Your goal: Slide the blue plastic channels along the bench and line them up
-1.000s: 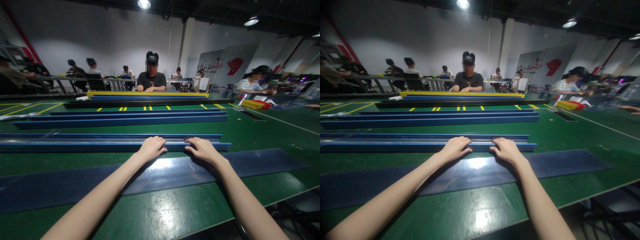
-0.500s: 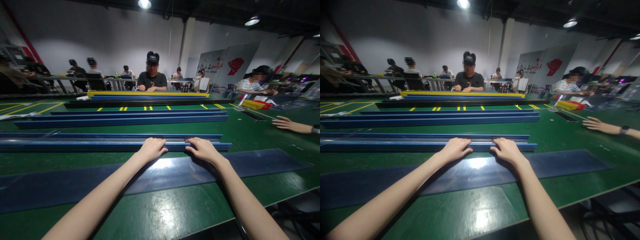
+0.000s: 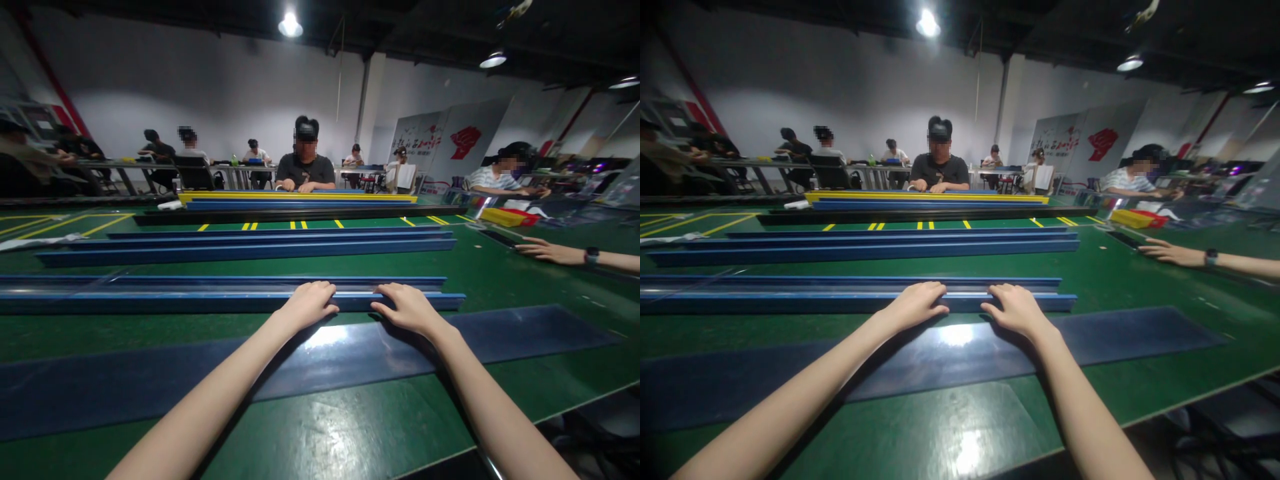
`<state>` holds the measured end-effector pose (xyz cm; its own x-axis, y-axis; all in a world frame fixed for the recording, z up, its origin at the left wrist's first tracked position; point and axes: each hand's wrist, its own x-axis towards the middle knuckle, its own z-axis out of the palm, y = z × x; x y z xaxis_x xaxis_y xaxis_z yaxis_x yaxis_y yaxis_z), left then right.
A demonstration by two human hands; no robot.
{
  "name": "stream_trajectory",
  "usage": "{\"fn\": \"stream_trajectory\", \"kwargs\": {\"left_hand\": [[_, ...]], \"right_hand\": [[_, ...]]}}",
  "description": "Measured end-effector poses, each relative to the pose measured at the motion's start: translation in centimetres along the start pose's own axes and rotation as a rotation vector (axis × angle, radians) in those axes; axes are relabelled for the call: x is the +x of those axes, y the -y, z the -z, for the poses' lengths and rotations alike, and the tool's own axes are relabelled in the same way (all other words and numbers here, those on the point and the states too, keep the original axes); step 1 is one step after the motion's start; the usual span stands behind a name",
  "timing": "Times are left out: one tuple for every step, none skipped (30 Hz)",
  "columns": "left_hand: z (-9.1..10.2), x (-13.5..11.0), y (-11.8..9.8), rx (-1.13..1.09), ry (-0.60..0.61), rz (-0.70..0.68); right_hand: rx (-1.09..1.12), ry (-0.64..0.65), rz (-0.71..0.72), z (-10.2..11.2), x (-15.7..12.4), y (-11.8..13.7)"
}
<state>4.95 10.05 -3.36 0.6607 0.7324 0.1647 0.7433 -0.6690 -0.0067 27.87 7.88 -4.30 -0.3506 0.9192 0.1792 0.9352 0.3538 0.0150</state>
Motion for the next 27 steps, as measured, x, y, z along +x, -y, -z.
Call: {"fn": "stream_trajectory", "kwargs": {"left_hand": [[0.2, 0.0, 0.1, -0.01, 0.003, 0.002], [0.4, 0.0, 0.1, -0.019, 0.009, 0.004], [0.7, 0.0, 0.3, -0.024, 0.02, 0.009], [0.9, 0.0, 0.4, -0.027, 0.036, 0.019], [1.1, -0.1, 0.5, -0.029, 0.051, 0.03], [1.3, -0.2, 0.7, -0.028, 0.065, 0.04], [1.4, -0.4, 0.9, -0.027, 0.076, 0.048], [1.5, -0.6, 1.2, -0.025, 0.082, 0.054], [1.5, -0.8, 1.4, -0.022, 0.082, 0.06], [1.5, -1.0, 1.7, -0.019, 0.08, 0.063], [1.4, -1.2, 2.0, -0.015, 0.075, 0.067], [1.3, -1.5, 2.2, -0.012, 0.07, 0.071], [1.2, -1.7, 2.4, -0.007, 0.063, 0.078], [1.1, -1.8, 2.6, 0.001, 0.056, 0.086], [1.0, -1.9, 2.8, 0.01, 0.049, 0.093], [0.8, -2.0, 2.9, 0.021, 0.041, 0.1], [0.7, -2.1, 2.9, 0.033, 0.034, 0.104], [0.6, -2.1, 2.9, 0.044, 0.028, 0.106], [0.6, -2.1, 2.9, 0.054, 0.022, 0.104], [0.5, -2.1, 2.8, 0.062, 0.017, 0.101], [0.5, -2.1, 2.8, 0.069, 0.012, 0.098], [0.5, -2.1, 2.7, 0.075, 0.009, 0.097], [0.6, -2.1, 2.7, 0.08, 0.008, 0.096], [0.6, -2.1, 2.6, 0.084, 0.009, 0.098], [0.6, -2.2, 2.6, 0.086, 0.011, 0.101], [0.6, -2.2, 2.6, 0.088, 0.015, 0.105], [0.6, -2.2, 2.5, 0.089, 0.019, 0.108]], "right_hand": [[-0.003, -0.005, 0.008, 0.1, 0.1, 0.3], [-0.007, -0.008, 0.019, 0.1, 0.2, 0.6], [-0.012, -0.009, 0.033, 0.2, 0.3, 1.0], [-0.018, -0.002, 0.049, 0.3, 0.5, 1.4], [-0.027, 0.009, 0.064, 0.4, 0.8, 1.8], [-0.037, 0.016, 0.081, 0.5, 1.0, 2.2], [-0.046, 0.023, 0.103, 0.6, 1.3, 2.6], [-0.054, 0.027, 0.123, 0.7, 1.7, 3.0], [-0.06, 0.035, 0.143, 0.9, 2.1, 3.3], [-0.064, 0.046, 0.163, 1.0, 2.5, 3.6], [-0.069, 0.059, 0.178, 1.1, 2.9, 3.9], [-0.072, 0.072, 0.193, 1.2, 3.3, 4.1], [-0.075, 0.086, 0.207, 1.3, 3.7, 4.3], [-0.074, 0.101, 0.219, 1.5, 4.1, 4.5], [-0.072, 0.117, 0.232, 1.6, 4.5, 4.7], [-0.071, 0.134, 0.243, 1.7, 4.9, 4.9], [-0.07, 0.149, 0.253, 1.8, 5.1, 5.1], [-0.07, 0.163, 0.26, 1.9, 5.3, 5.2], [-0.069, 0.172, 0.266, 1.9, 5.4, 5.3], [-0.065, 0.175, 0.272, 1.9, 5.5, 5.5], [-0.058, 0.174, 0.278, 1.9, 5.4, 5.6], [-0.049, 0.171, 0.283, 1.9, 5.3, 5.7], [-0.038, 0.166, 0.287, 1.9, 5.2, 5.7], [-0.027, 0.16, 0.29, 1.8, 5.1, 5.8], [-0.017, 0.154, 0.292, 1.8, 4.9, 5.8], [-0.007, 0.15, 0.294, 1.7, 4.8, 5.8], [0.002, 0.147, 0.297, 1.7, 4.7, 5.8]]}}
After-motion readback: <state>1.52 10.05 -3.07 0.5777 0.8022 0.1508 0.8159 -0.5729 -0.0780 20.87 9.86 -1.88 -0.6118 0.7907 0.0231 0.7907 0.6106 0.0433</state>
